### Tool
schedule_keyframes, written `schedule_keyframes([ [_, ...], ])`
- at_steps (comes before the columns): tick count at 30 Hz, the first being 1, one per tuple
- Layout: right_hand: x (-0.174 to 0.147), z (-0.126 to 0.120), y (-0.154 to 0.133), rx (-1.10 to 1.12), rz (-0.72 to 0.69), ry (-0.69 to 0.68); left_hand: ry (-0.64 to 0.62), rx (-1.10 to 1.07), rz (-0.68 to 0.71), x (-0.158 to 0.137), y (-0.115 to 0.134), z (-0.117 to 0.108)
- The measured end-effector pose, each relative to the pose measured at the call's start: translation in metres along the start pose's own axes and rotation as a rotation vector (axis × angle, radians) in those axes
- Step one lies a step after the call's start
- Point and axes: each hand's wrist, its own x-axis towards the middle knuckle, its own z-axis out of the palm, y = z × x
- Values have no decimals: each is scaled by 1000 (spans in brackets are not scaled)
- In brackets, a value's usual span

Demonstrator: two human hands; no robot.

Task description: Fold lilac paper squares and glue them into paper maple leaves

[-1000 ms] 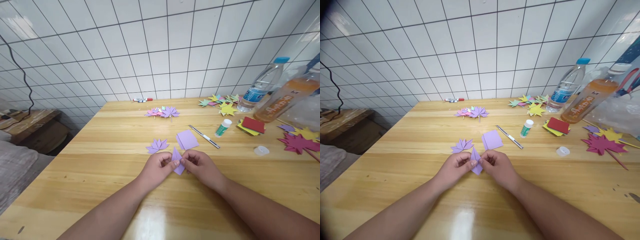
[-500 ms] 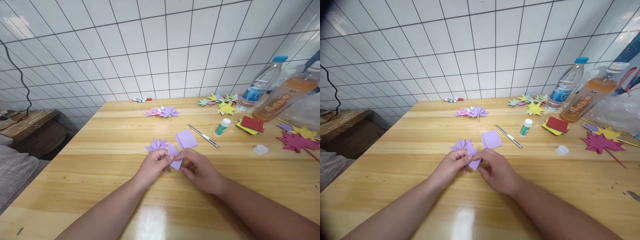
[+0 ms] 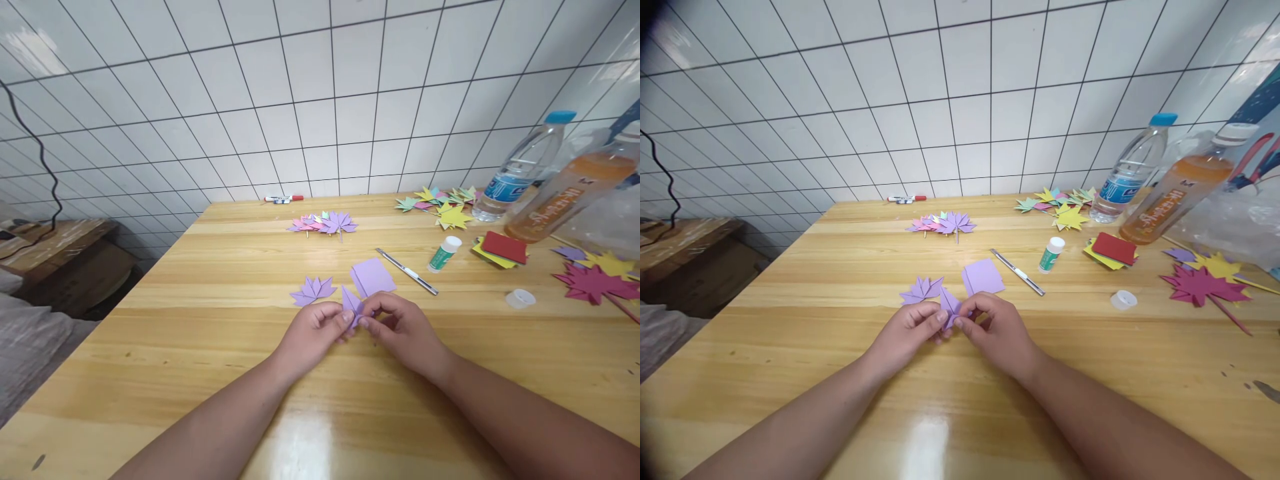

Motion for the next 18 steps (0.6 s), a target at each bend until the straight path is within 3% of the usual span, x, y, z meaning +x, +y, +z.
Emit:
schedule_keyframes([
  [7,-1,2,0,46,65,16,74,225,34,-2,-7,2],
  [12,-2,2,1,163,88,39,99,192,39,0,-8,3],
  [18,1,2,5,231,163,-96,124,131,63,1,-4,1],
])
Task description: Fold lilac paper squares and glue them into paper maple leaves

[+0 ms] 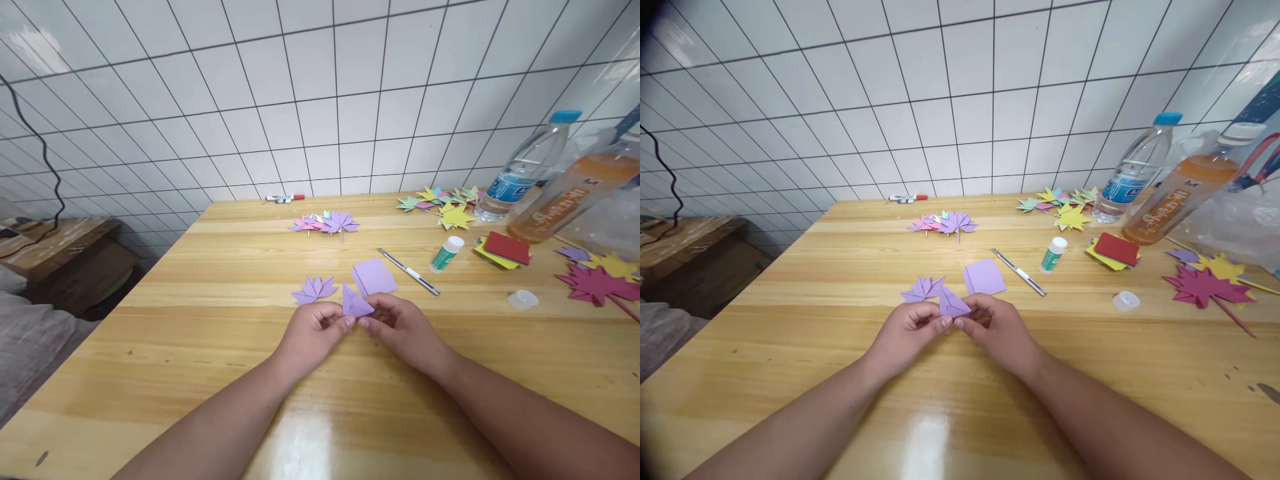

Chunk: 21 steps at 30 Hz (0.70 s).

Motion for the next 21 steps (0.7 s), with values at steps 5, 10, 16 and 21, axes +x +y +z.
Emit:
schedule_keyframes([
  [5,2,0,2,67,25,0,-11,28,3,-1,-1,0],
  [10,2,-3,1,120,68,31,-16,40,10,-2,1,-1],
  [16,0,-4,-2,124,104,34,-40,-46,-44,-3,3,-3],
  [21,1,-6,-3,93,105,9,-28,-45,-52,-2,1,-4],
])
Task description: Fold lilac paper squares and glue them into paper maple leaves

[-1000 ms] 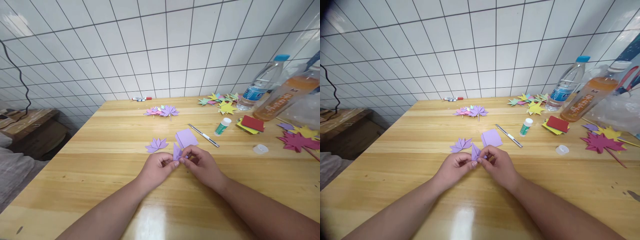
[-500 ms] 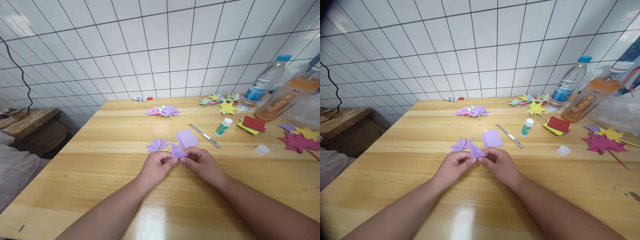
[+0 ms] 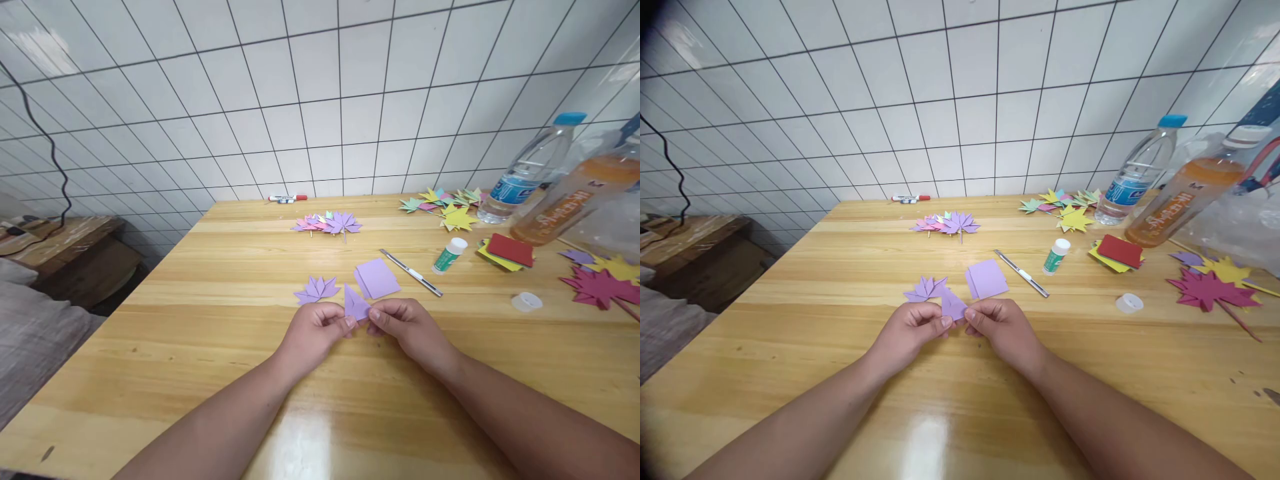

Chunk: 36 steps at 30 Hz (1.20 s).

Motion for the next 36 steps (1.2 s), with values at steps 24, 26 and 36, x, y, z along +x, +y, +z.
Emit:
schedule_keyframes([
  [24,-4,3,3,-144,-205,0,-22,-28,-64,3,-4,-3],
  [26,-2,4,4,-202,-207,9,-39,-23,-62,2,-2,-3],
  [36,1,0,8,-314,-225,73,-51,-114,-111,4,-1,-3],
])
